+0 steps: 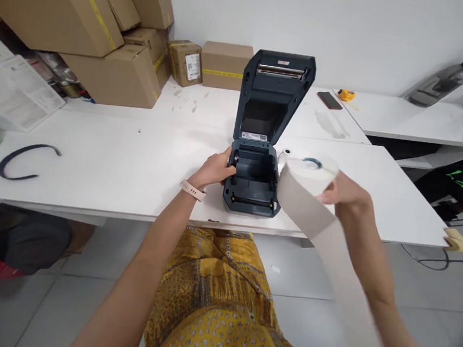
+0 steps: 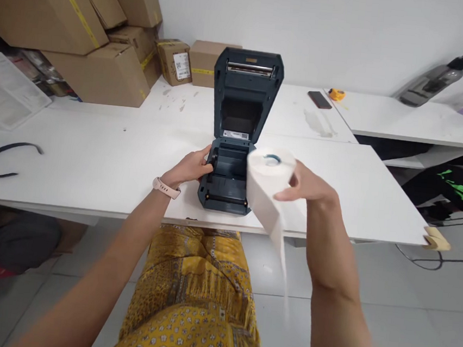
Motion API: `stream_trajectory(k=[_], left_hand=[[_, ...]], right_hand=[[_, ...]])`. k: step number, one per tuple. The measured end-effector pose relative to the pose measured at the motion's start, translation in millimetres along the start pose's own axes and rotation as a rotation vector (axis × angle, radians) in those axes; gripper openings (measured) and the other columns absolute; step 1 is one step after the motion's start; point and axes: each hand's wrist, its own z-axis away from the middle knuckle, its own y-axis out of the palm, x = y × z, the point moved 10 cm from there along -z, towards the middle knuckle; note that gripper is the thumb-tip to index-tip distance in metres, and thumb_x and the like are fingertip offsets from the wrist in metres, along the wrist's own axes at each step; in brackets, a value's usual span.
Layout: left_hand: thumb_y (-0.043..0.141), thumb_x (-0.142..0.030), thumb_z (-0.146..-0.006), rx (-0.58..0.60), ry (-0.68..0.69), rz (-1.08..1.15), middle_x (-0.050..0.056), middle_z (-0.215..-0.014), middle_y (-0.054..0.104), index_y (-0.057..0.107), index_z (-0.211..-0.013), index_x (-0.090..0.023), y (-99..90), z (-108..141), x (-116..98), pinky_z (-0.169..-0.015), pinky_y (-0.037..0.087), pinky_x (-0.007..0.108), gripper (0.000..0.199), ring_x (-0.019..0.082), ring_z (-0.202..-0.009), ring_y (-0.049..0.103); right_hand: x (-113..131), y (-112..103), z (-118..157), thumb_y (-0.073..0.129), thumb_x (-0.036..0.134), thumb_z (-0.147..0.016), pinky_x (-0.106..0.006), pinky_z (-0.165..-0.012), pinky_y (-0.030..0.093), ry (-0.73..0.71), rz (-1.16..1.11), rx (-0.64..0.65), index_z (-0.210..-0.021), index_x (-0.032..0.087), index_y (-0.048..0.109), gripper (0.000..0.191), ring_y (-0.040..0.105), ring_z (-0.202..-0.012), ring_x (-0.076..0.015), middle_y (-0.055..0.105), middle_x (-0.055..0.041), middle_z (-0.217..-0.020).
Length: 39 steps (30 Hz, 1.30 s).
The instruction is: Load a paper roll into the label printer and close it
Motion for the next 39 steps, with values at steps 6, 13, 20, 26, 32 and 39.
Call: stream_trajectory(k=[6,13,20,26,32,39], left_hand=[[0.056,-0.026,-0.087,0.034,0.042,0.074,-0.006,-0.057,0.063,0.041,-0.157,-0.019,3.2,0,3,-0.067,0.056,0.031,0.071,0.020,-0.051,0.065],[0.052,-0.029,-0.090,0.114,0.025,0.306,-0.006,-0.055,0.061,0.016,-0.169,-0.013,13.6,1,18,-0.052,0.051,0.026,0.089,0.018,-0.048,0.061],[0.056,-0.035,-0.092,0.102,-0.003,0.337,-0.005,-0.057,0.062,0.013,-0.170,-0.012,13.9,0,23,-0.053,0.053,0.027,0.092,0.018,-0.050,0.061],[0.060,-0.041,-0.094,0.103,0.025,0.350,-0.004,-0.058,0.062,0.021,-0.169,-0.017,14.6,-1,23,-0.053,0.052,0.027,0.088,0.018,-0.050,0.060],[0.057,-0.037,-0.095,0.101,-0.009,0.382,-0.004,-0.060,0.060,0.014,-0.170,-0.018,16.9,0,26,-0.054,0.051,0.026,0.089,0.017,-0.051,0.058],[0.047,-0.044,-0.103,-0.192,-0.039,0.171,-0.002,-0.071,0.065,0.034,-0.165,-0.016,7.6,24,25,-0.069,0.050,0.028,0.069,0.018,-0.066,0.064]], right_hand=[[36,33,-76,0.082,0.062,-0.067,-0.044,-0.098,0.055,-0.023,0.456,0.316,-0.131,0.023,0.064,0.077,0.067,-0.114,-0.0345,0.074,-0.0091,-0.127],[2,45,-99,0.079,0.058,-0.065,-0.045,-0.091,0.055,0.230,0.735,0.392,-0.131,0.022,0.063,0.077,0.068,-0.115,-0.0386,0.073,-0.0124,-0.131],[-20,56,-112,0.074,0.067,-0.071,-0.045,-0.092,0.053,0.284,0.863,0.507,-0.126,0.024,0.070,0.070,0.066,-0.120,-0.0393,0.074,-0.0108,-0.131],[-27,62,-118,0.071,0.065,-0.077,-0.049,-0.100,0.049,0.217,0.929,0.531,-0.135,0.025,0.067,0.071,0.062,-0.124,-0.0410,0.073,-0.0109,-0.136],[-27,63,-116,0.071,0.064,-0.079,-0.053,-0.110,0.045,0.191,0.919,0.525,-0.140,0.023,0.064,0.075,0.060,-0.129,-0.0423,0.071,-0.0122,-0.140],[-17,52,-109,0.071,0.067,-0.082,-0.050,-0.117,0.047,0.126,0.658,0.399,-0.154,0.022,0.055,0.087,0.057,-0.142,-0.0392,0.056,-0.0114,-0.160]])
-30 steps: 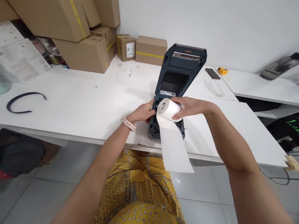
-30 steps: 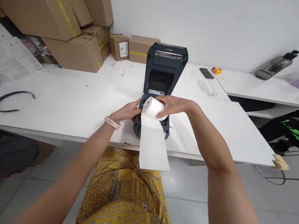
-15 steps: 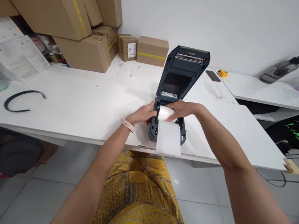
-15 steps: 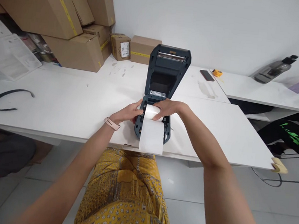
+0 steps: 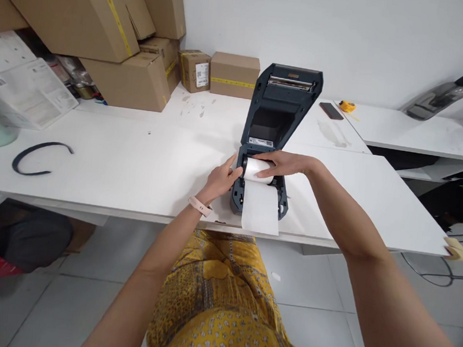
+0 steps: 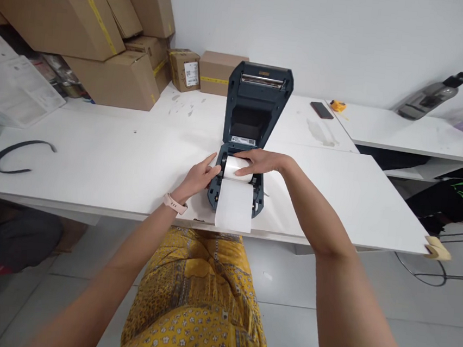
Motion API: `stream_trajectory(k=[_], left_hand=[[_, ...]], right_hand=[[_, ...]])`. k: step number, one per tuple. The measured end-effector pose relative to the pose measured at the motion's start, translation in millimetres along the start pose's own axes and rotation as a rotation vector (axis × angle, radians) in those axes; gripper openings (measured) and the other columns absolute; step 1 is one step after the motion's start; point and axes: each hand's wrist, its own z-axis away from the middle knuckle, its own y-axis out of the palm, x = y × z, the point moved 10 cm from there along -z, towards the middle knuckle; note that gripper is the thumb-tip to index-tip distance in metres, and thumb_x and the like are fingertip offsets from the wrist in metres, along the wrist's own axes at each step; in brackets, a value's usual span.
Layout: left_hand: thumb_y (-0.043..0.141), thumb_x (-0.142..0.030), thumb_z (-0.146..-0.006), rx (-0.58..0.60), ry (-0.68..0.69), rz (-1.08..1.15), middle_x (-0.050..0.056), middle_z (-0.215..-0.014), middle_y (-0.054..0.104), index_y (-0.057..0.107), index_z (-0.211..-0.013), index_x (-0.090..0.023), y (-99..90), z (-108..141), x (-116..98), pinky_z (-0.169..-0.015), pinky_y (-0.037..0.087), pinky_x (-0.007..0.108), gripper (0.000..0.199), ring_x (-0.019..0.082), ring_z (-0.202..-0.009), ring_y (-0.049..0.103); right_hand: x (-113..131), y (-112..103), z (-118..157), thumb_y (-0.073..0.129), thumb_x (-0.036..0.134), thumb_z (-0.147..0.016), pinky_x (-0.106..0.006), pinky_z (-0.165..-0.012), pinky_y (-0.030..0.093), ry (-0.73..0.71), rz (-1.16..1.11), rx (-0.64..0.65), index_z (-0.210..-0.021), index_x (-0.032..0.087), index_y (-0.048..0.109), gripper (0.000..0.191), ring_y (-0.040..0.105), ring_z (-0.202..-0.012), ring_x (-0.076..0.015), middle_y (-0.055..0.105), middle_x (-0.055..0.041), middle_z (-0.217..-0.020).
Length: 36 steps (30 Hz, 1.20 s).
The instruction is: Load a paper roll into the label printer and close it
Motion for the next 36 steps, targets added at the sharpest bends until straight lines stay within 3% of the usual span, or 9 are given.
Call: stream_trajectory(k=[4,7,9,13,16,20,25,30,36], left_hand=[[0.050,-0.038,-0.103,-0.299,0.037,-0.003,0.002,-0.084,0.071,0.053,-0.152,-0.015,-17.2,32,3,-0.077,0.050,0.029,0.054,0.017,-0.077,0.066],[0.050,-0.034,-0.102,-0.412,0.073,0.139,0.004,-0.091,0.073,0.061,-0.142,-0.018,-23.9,46,8,-0.076,0.053,0.028,0.044,0.016,-0.081,0.068],[0.052,-0.033,-0.101,-0.439,0.085,0.191,0.005,-0.093,0.074,0.065,-0.136,-0.019,-25.8,47,8,-0.076,0.054,0.028,0.040,0.017,-0.085,0.069],[0.054,-0.032,-0.100,-0.407,0.095,0.211,0.005,-0.093,0.075,0.071,-0.127,-0.019,-19.4,42,1,-0.076,0.054,0.028,0.034,0.017,-0.086,0.069],[0.055,-0.034,-0.100,-0.393,0.087,0.225,0.005,-0.090,0.074,0.073,-0.123,-0.018,-10.2,45,5,-0.076,0.052,0.028,0.033,0.017,-0.083,0.067],[0.055,-0.042,-0.101,-0.407,-0.009,0.380,0.006,-0.091,0.073,0.071,-0.126,-0.017,2.0,55,35,-0.067,0.051,0.028,0.040,0.016,-0.075,0.064],[0.055,-0.053,-0.100,-0.580,-0.006,0.581,0.012,-0.115,0.074,0.067,-0.130,-0.021,-9.5,71,45,-0.073,0.060,0.030,0.046,0.020,-0.096,0.071],[0.046,-0.056,-0.105,-0.680,0.187,0.458,0.012,-0.143,0.065,0.063,-0.140,-0.027,-24.4,90,4,-0.109,0.055,0.043,0.048,0.024,-0.135,0.061],[0.036,-0.053,-0.109,-0.580,0.405,0.052,0.007,-0.171,0.040,0.055,-0.151,-0.029,-13.6,95,-62,-0.133,0.024,0.052,0.052,0.026,-0.164,0.025]], right_hand=[[3,-40,18,0.074,0.067,-0.082,-0.045,-0.100,0.058,-0.135,-0.292,-0.379,-0.122,0.022,0.078,0.060,0.073,-0.113,-0.0309,0.081,-0.0081,-0.121],[-3,-109,65,0.068,0.067,-0.090,-0.039,-0.091,0.058,-0.269,-0.425,-1.076,-0.092,0.023,0.078,0.045,0.072,-0.091,-0.0199,0.080,-0.0024,-0.094],[-9,-141,92,0.064,0.063,-0.096,-0.037,-0.103,0.054,-0.300,-0.401,-1.418,-0.101,0.025,0.075,0.040,0.068,-0.103,-0.0163,0.079,-0.0020,-0.110],[-37,-179,59,0.046,0.052,-0.108,-0.034,-0.125,0.035,-0.145,-0.573,-1.284,-0.139,0.024,0.060,0.044,0.053,-0.138,-0.0090,0.062,-0.0018,-0.152],[-45,-178,41,0.029,0.058,-0.110,-0.035,-0.117,0.045,-0.144,-0.698,-1.135,-0.139,0.019,0.060,0.058,0.062,-0.131,-0.0124,0.068,-0.0049,-0.143],[-1,-143,92,0.029,0.071,-0.104,-0.041,-0.114,0.050,-0.320,-0.434,-1.336,-0.120,0.023,0.070,0.065,0.066,-0.122,-0.0195,0.074,-0.0050,-0.126],[56,-41,149,0.031,0.050,-0.111,-0.048,-0.124,0.040,-0.429,-0.163,-1.336,-0.134,0.032,0.067,0.045,0.054,-0.144,-0.0229,0.066,-0.0028,-0.146],[56,42,159,0.026,0.045,-0.112,-0.056,-0.124,0.038,-0.355,-0.196,-1.272,-0.137,0.036,0.068,0.049,0.052,-0.149,-0.0274,0.070,0.0007,-0.143],[48,82,157,0.029,0.033,-0.111,-0.058,-0.123,0.040,-0.242,-0.375,-1.445,-0.129,0.033,0.074,0.048,0.056,-0.145,-0.0261,0.075,-0.0005,-0.134]])
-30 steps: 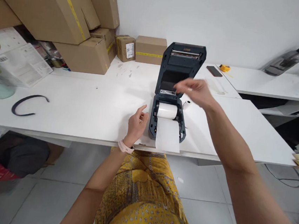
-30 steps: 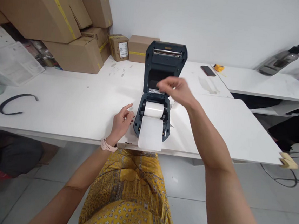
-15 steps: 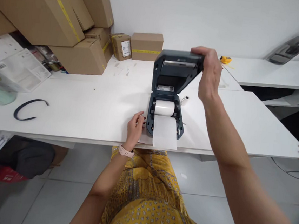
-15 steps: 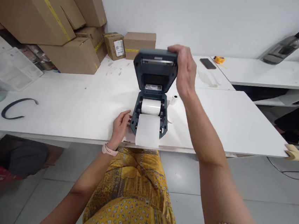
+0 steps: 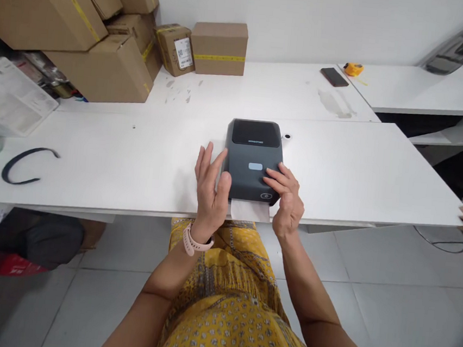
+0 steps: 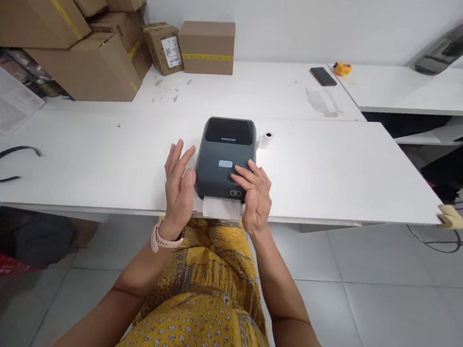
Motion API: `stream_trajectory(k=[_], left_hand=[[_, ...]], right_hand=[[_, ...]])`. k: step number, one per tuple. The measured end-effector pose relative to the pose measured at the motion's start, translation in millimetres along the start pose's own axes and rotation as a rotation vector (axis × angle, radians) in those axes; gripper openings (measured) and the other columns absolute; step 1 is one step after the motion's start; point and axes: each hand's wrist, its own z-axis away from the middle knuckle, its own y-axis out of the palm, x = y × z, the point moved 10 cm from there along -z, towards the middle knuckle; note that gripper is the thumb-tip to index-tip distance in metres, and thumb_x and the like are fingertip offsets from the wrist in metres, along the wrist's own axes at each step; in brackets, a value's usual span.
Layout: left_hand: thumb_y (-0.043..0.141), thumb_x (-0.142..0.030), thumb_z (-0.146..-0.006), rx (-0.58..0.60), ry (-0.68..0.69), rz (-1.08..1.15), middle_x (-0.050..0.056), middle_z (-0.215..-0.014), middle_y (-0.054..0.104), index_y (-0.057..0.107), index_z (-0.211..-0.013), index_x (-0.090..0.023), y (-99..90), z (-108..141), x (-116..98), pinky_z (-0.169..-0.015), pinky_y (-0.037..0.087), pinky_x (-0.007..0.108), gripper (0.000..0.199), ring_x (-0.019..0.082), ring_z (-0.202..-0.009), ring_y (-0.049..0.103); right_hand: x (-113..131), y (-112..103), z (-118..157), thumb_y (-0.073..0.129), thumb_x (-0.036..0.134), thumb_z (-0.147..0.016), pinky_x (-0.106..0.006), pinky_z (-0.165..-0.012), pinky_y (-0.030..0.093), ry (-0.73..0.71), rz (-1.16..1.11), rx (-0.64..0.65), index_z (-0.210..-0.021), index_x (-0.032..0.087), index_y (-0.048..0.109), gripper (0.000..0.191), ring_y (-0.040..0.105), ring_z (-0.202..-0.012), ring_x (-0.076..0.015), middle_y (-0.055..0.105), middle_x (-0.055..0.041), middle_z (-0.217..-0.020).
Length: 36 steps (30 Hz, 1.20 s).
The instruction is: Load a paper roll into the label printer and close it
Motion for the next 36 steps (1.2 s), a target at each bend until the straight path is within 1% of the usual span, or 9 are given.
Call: stream_trajectory(k=[4,12,15,21,25,28,31,33,36], left_hand=[[0.035,-0.065,-0.105,0.117,0.232,-0.134,0.007,-0.178,0.022,0.042,-0.162,-0.030,22.1,-34,-38,-0.134,0.008,0.062,0.068,0.034,-0.168,0.004],[0.039,-0.087,-0.090,0.433,0.519,-0.248,0.011,-0.173,0.035,0.049,-0.158,-0.031,88.2,-72,-57,-0.132,0.000,0.064,0.089,0.039,-0.166,0.015],[0.041,-0.088,-0.089,0.454,0.505,-0.203,0.013,-0.171,0.038,0.052,-0.156,-0.030,96.3,-68,-52,-0.131,0.004,0.066,0.089,0.041,-0.164,0.020],[0.047,-0.076,-0.096,0.266,0.234,-0.039,0.011,-0.159,0.052,0.066,-0.137,-0.029,92.0,-68,-36,-0.127,0.020,0.070,0.064,0.039,-0.159,0.035],[0.047,-0.076,-0.095,0.315,0.296,-0.080,0.010,-0.158,0.053,0.065,-0.136,-0.030,98.9,-68,-41,-0.128,0.019,0.068,0.065,0.038,-0.159,0.034],[0.043,-0.079,-0.095,0.329,0.378,-0.127,0.009,-0.157,0.054,0.063,-0.138,-0.031,87.7,-71,-39,-0.129,0.019,0.064,0.068,0.036,-0.159,0.033],[0.047,-0.075,-0.095,0.138,0.243,-0.040,0.011,-0.130,0.069,0.070,-0.117,-0.027,43.2,-59,-20,-0.120,0.036,0.059,0.057,0.034,-0.139,0.056],[0.054,-0.062,-0.098,-0.077,0.112,0.089,0.006,-0.092,0.072,0.067,-0.089,-0.027,4.2,-25,-5,-0.099,0.051,0.049,0.038,0.026,-0.098,0.069],[0.041,-0.048,-0.107,-0.093,-0.027,0.160,0.000,-0.059,0.054,0.053,-0.068,-0.026,-10.9,44,8,-0.060,0.045,0.036,0.046,0.018,-0.057,0.052]], right_hand=[[-5,2,13,0.031,0.029,-0.111,-0.060,-0.123,0.040,0.010,0.002,-0.105,-0.126,0.031,0.076,0.048,0.058,-0.144,-0.0265,0.076,-0.0014,-0.131],[-8,1,16,0.034,0.026,-0.109,-0.059,-0.120,0.044,-0.033,0.016,-0.153,-0.128,0.034,0.076,0.047,0.063,-0.138,-0.0267,0.076,0.0000,-0.129],[-10,1,18,0.035,0.025,-0.108,-0.058,-0.119,0.046,-0.010,-0.014,-0.191,-0.127,0.034,0.077,0.047,0.063,-0.137,-0.0265,0.076,0.0002,-0.128],[-13,2,26,0.033,0.024,-0.105,-0.063,-0.114,0.050,0.013,0.009,-0.275,-0.115,0.032,0.080,0.049,0.065,-0.135,-0.0298,0.080,-0.0025,-0.118],[-16,3,29,0.029,0.026,-0.105,-0.067,-0.112,0.050,0.037,0.056,-0.308,-0.107,0.031,0.081,0.052,0.067,-0.132,-0.0316,0.080,-0.0038,-0.113],[-13,2,26,0.031,0.026,-0.105,-0.067,-0.109,0.051,-0.014,0.049,-0.303,-0.112,0.032,0.081,0.051,0.069,-0.128,-0.0321,0.080,-0.0031,-0.113],[-9,2,20,0.033,0.026,-0.105,-0.064,-0.109,0.052,-0.066,0.046,-0.232,-0.120,0.032,0.079,0.049,0.068,-0.129,-0.0315,0.080,-0.0027,-0.117],[-6,4,16,0.034,0.025,-0.106,-0.061,-0.112,0.051,-0.059,0.038,-0.162,-0.124,0.030,0.078,0.048,0.066,-0.134,-0.0302,0.080,-0.0030,-0.122],[-4,1,13,0.034,0.024,-0.107,-0.059,-0.115,0.050,-0.007,-0.003,-0.125,-0.124,0.030,0.078,0.047,0.063,-0.138,-0.0281,0.079,-0.0028,-0.124]])
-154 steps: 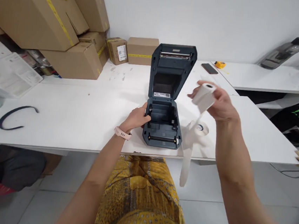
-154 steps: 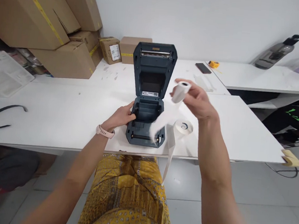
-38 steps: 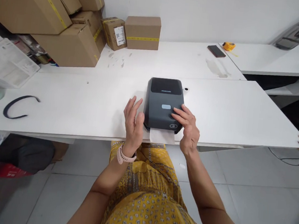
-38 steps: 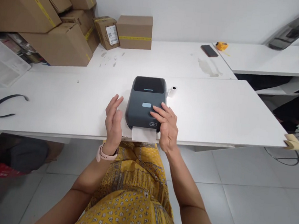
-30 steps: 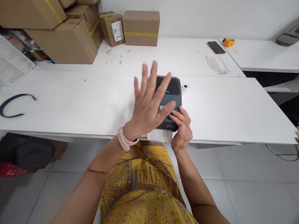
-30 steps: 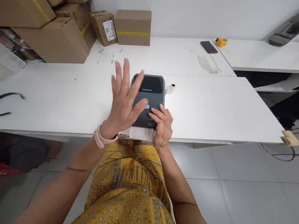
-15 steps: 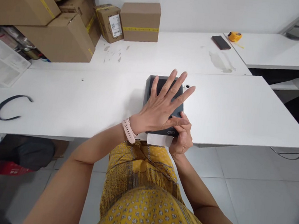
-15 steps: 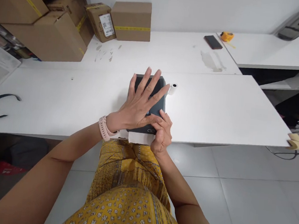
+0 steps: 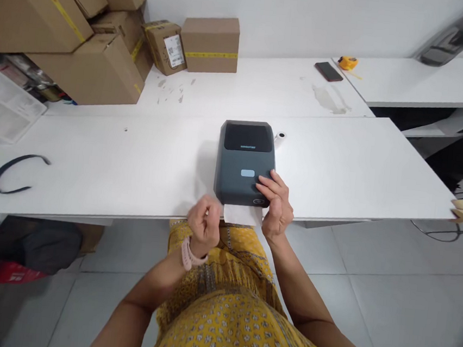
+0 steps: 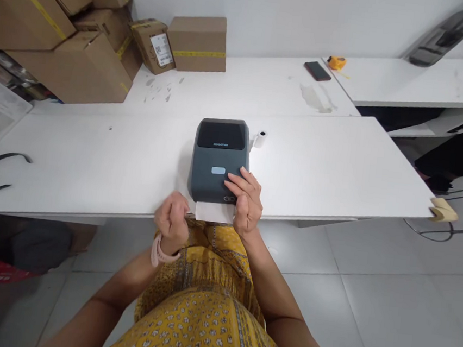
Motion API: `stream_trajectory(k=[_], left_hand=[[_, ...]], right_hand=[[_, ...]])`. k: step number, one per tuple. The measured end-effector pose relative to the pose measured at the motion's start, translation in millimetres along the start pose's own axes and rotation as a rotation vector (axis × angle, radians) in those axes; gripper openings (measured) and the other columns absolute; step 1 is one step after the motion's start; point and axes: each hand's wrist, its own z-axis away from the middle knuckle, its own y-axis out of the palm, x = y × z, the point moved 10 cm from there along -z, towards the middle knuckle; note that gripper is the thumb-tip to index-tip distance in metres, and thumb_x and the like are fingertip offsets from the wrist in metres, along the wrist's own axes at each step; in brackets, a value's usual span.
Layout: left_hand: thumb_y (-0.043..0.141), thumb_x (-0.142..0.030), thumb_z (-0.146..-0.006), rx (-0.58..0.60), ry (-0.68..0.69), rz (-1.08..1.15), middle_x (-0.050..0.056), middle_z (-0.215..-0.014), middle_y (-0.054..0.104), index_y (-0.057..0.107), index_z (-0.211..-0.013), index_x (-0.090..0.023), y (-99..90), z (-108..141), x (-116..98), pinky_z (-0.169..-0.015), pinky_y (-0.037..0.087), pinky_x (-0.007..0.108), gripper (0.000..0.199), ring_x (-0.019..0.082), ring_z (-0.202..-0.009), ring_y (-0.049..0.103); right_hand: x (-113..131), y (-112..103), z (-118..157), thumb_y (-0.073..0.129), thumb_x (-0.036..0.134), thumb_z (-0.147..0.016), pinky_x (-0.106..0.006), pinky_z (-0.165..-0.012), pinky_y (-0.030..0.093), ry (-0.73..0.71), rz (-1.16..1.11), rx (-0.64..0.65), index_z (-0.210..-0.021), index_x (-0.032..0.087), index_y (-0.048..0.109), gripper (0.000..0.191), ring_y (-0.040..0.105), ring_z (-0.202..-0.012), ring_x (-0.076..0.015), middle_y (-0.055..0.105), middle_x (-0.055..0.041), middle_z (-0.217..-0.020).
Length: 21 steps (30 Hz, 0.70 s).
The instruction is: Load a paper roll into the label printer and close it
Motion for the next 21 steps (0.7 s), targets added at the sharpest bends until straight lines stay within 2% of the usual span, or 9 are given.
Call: stream_trajectory(k=[1,4,5,7,10,13,17,21], left_hand=[[0.042,-0.053,-0.106,0.073,-0.166,0.089,0.000,-0.057,0.052,0.054,-0.065,-0.025,5.4,21,15,-0.055,0.041,0.034,0.051,0.016,-0.054,0.048],[0.048,-0.070,-0.097,0.304,-0.636,0.296,-0.002,-0.051,0.045,0.060,-0.061,-0.021,38.3,72,50,-0.048,0.032,0.029,0.061,0.012,-0.047,0.038],[0.052,-0.073,-0.093,0.350,-0.743,0.341,-0.003,-0.050,0.043,0.061,-0.061,-0.020,48.1,80,56,-0.047,0.029,0.028,0.062,0.011,-0.046,0.036],[0.059,-0.077,-0.087,0.385,-0.871,0.406,-0.004,-0.049,0.043,0.062,-0.062,-0.019,61.0,82,63,-0.046,0.027,0.026,0.063,0.009,-0.045,0.035],[0.064,-0.078,-0.082,0.387,-0.950,0.467,-0.004,-0.050,0.046,0.059,-0.063,-0.018,67.6,79,64,-0.045,0.025,0.024,0.064,0.007,-0.045,0.035],[0.070,-0.073,-0.081,0.381,-0.986,0.496,-0.004,-0.057,0.052,0.055,-0.067,-0.018,64.0,85,60,-0.044,0.026,0.022,0.059,0.005,-0.045,0.037],[0.077,-0.073,-0.075,0.298,-0.963,0.518,-0.004,-0.065,0.058,0.058,-0.075,-0.018,53.6,80,54,-0.044,0.029,0.021,0.058,0.004,-0.045,0.041],[0.074,-0.078,-0.074,0.292,-0.938,0.475,-0.004,-0.056,0.054,0.056,-0.064,-0.018,55.3,67,54,-0.044,0.027,0.021,0.064,0.004,-0.044,0.037]], right_hand=[[0,-1,-1,0.034,0.025,-0.107,-0.059,-0.115,0.049,0.025,-0.010,0.002,-0.122,0.030,0.079,0.047,0.063,-0.138,-0.0279,0.079,-0.0026,-0.124],[-4,-2,-1,0.034,0.027,-0.108,-0.060,-0.117,0.048,0.089,-0.023,0.025,-0.118,0.030,0.080,0.047,0.062,-0.140,-0.0279,0.079,-0.0023,-0.124],[-5,-2,-1,0.034,0.028,-0.109,-0.060,-0.118,0.047,0.097,-0.027,0.038,-0.118,0.031,0.080,0.047,0.061,-0.140,-0.0277,0.079,-0.0022,-0.124],[-6,-2,-1,0.035,0.030,-0.109,-0.059,-0.119,0.046,0.097,-0.029,0.060,-0.120,0.031,0.079,0.046,0.060,-0.142,-0.0271,0.078,-0.0021,-0.126],[-6,-1,-1,0.036,0.032,-0.109,-0.058,-0.120,0.046,0.086,-0.010,0.091,-0.121,0.031,0.078,0.043,0.058,-0.143,-0.0268,0.078,-0.0022,-0.127],[-6,0,-1,0.037,0.031,-0.109,-0.057,-0.120,0.046,0.079,-0.009,0.097,-0.122,0.031,0.077,0.042,0.058,-0.143,-0.0264,0.077,-0.0021,-0.128],[-6,0,-1,0.037,0.031,-0.109,-0.056,-0.120,0.046,0.080,-0.011,0.067,-0.119,0.031,0.078,0.043,0.059,-0.142,-0.0261,0.077,-0.0026,-0.126],[-5,0,-1,0.036,0.031,-0.109,-0.056,-0.118,0.047,0.079,0.002,0.030,-0.115,0.029,0.079,0.043,0.059,-0.141,-0.0272,0.077,-0.0039,-0.123]])
